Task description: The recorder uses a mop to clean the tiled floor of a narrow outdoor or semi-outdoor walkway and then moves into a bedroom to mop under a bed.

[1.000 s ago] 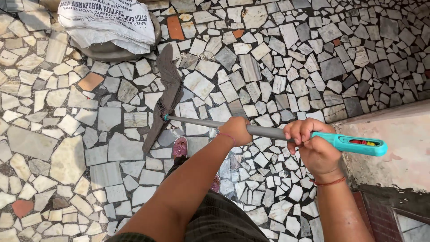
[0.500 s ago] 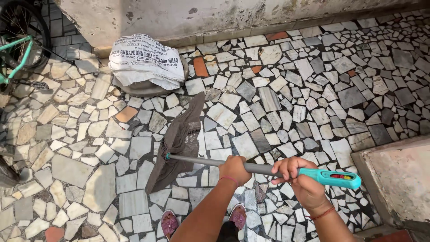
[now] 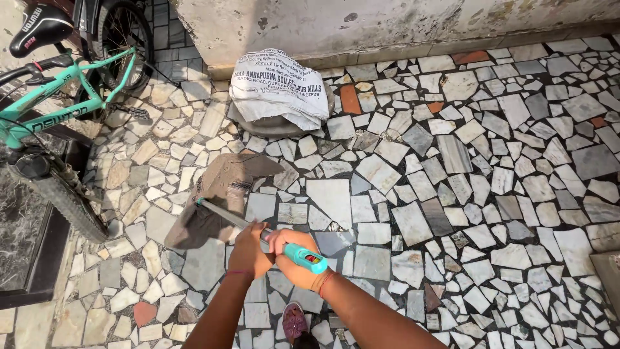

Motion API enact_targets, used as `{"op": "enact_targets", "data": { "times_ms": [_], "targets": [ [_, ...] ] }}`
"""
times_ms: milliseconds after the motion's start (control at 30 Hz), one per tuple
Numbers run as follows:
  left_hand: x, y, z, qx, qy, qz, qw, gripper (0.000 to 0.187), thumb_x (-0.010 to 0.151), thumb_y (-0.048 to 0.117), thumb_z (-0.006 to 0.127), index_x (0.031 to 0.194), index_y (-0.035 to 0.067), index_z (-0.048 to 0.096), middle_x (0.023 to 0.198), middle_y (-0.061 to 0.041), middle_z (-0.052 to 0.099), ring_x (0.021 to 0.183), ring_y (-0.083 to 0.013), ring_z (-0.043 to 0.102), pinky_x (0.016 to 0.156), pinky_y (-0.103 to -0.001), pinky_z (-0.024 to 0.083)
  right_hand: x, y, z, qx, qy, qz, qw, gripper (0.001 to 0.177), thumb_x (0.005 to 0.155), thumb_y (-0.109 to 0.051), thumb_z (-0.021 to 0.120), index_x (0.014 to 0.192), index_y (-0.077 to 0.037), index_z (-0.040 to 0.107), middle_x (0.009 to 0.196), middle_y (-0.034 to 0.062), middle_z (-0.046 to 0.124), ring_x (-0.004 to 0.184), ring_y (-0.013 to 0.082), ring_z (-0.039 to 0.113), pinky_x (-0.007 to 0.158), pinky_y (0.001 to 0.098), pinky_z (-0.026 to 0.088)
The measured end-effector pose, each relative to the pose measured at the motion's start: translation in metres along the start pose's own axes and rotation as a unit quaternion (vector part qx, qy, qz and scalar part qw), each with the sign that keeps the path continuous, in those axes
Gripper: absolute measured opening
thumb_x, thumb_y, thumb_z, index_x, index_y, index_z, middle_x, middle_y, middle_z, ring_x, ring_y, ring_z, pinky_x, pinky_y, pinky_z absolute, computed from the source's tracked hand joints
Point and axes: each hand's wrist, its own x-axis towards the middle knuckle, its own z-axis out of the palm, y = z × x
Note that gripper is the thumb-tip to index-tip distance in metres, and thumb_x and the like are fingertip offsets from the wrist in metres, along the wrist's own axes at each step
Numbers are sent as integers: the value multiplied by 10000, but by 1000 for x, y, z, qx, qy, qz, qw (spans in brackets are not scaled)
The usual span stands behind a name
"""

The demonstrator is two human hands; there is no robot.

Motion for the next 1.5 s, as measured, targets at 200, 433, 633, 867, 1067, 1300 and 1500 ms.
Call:
{"op": "enact_targets", "data": {
  "times_ms": [200, 433, 633, 867, 1067, 1300, 1500],
  "targets": [
    [-47, -63, 11, -53, -2, -35, 998, 594, 662, 196, 839, 1211, 151, 617, 1504, -241, 488, 1415, -384, 473, 1110, -415, 448, -19, -41, 20, -146, -155, -14, 977, 237, 676, -22, 681, 867, -85, 556, 1003, 89, 662, 999, 312, 673, 870, 347, 551],
    [-60, 40, 86, -141, -25, -114, 983, 586, 679, 130, 814, 1210, 174, 568, 1557, -215, 362, 1382, -402, 452, 1011, -422, 490, -66, -85, -81, -223, -199, 31, 954, 175, 718, -81, 704, 850, -129, 599, 1016, 17, 714, 1077, 249, 712, 862, 353, 577],
    [-41, 140, 79, -152, 41, -93, 983, 347, 822, 162, 726, 1108, 99, 539, 1253, -189, 594, 1316, -375, 520, 1036, -420, 475, -66, -141, -133, -245, -157, -21, 957, 104, 791, -82, 685, 819, -146, 608, 946, 8, 752, 1124, 221, 752, 835, 336, 605],
    [-47, 132, 66, -164, 91, -24, 982, 439, 701, 41, 758, 1083, 93, 546, 1243, -203, 565, 1262, -409, 488, 1013, -438, 455, -50, -125, -114, -179, -182, -104, 961, 152, 763, 42, 644, 823, -77, 572, 919, 84, 709, 1027, 277, 754, 910, 355, 602],
    [-7, 58, 59, -170, 168, 30, 971, 462, 652, 9, 792, 1046, 102, 568, 1267, -190, 571, 1306, -429, 457, 1068, -498, 407, 13, -95, -75, -186, -247, -105, 945, 198, 745, 96, 616, 845, -58, 544, 960, 104, 681, 1044, 317, 728, 921, 364, 589],
    [56, -1, -15, -177, 147, -66, 971, 394, 728, 53, 777, 1056, 132, 575, 1238, -124, 594, 1278, -390, 508, 1047, -474, 477, 116, -56, -19, -235, -289, -115, 921, 233, 721, 119, 563, 869, -59, 539, 1029, 110, 703, 1212, 363, 678, 1008, 386, 552],
    [124, -26, -78, -135, 119, -142, 973, 413, 759, 114, 801, 1093, 161, 564, 1349, -101, 516, 1314, -425, 434, 1015, -552, 418, 210, -46, 6, -193, -284, -94, 935, 228, 714, 135, 512, 851, -36, 572, 1124, 150, 728, 1257, 367, 660, 1064, 405, 514]
  ]
}}
